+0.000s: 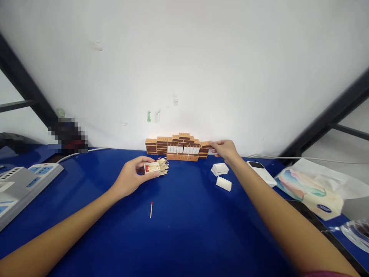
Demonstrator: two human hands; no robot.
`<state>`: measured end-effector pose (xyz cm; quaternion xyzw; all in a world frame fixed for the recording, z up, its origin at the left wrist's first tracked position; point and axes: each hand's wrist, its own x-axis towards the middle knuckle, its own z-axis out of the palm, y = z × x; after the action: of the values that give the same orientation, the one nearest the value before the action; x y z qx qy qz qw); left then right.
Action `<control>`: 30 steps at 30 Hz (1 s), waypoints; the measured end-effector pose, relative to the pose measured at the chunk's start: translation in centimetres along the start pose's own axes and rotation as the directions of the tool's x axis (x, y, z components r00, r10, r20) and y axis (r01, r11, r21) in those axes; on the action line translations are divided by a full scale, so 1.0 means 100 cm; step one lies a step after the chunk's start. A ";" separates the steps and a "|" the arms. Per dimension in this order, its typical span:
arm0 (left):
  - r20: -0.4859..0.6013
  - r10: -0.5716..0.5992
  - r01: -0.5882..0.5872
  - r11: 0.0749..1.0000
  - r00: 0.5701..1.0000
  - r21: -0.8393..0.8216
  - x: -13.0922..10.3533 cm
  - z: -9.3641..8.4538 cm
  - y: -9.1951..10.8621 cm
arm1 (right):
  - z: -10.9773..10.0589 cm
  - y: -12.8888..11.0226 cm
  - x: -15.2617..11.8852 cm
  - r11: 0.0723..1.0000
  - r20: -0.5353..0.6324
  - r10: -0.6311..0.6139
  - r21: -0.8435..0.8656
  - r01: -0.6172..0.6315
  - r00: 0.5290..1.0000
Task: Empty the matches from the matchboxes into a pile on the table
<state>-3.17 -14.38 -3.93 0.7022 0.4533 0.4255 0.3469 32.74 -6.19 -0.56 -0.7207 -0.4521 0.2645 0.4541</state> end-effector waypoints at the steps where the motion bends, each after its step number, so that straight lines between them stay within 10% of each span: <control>1: -0.010 0.004 -0.004 1.000 1.000 0.007 0.000 -0.002 0.000 | 0.004 0.000 0.002 1.000 0.003 -0.004 -0.013 0.004 1.000; 12: -0.125 0.017 -0.016 1.000 0.992 0.009 0.013 -0.023 -0.003 | -0.009 -0.008 -0.017 0.715 -0.037 -0.436 -0.621 0.321 0.899; 15: -0.159 0.038 -0.032 0.999 0.987 0.037 0.017 -0.031 -0.005 | 0.005 -0.024 -0.067 0.652 0.138 -0.624 -0.452 0.609 0.770; 17: -0.176 0.039 -0.031 0.998 0.984 0.050 0.020 -0.036 -0.008 | 0.026 -0.031 -0.110 0.598 0.571 -0.626 -0.086 0.797 0.531; 20: -0.202 0.048 -0.029 0.995 0.978 0.094 0.023 -0.042 -0.013 | 0.060 -0.035 -0.162 0.606 0.825 -0.530 0.207 0.768 0.196; 22: -0.208 0.074 -0.048 0.991 0.975 0.126 0.024 -0.045 -0.016 | 0.076 -0.033 -0.181 0.619 0.876 -0.470 0.236 0.749 0.112; 24: -0.210 0.100 -0.071 0.988 0.973 0.140 0.023 -0.047 -0.017 | 0.082 -0.031 -0.191 0.636 0.880 -0.446 0.183 0.750 0.164; 30: -0.198 0.123 -0.091 0.982 0.973 0.165 0.022 -0.046 -0.016 | 0.081 -0.038 -0.218 0.659 0.739 -0.253 -0.341 0.671 0.625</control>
<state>-7.40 -11.28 -2.93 0.7024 0.4802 0.4778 0.2186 14.90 -21.62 -1.42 -0.5383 -0.8141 0.2022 0.0810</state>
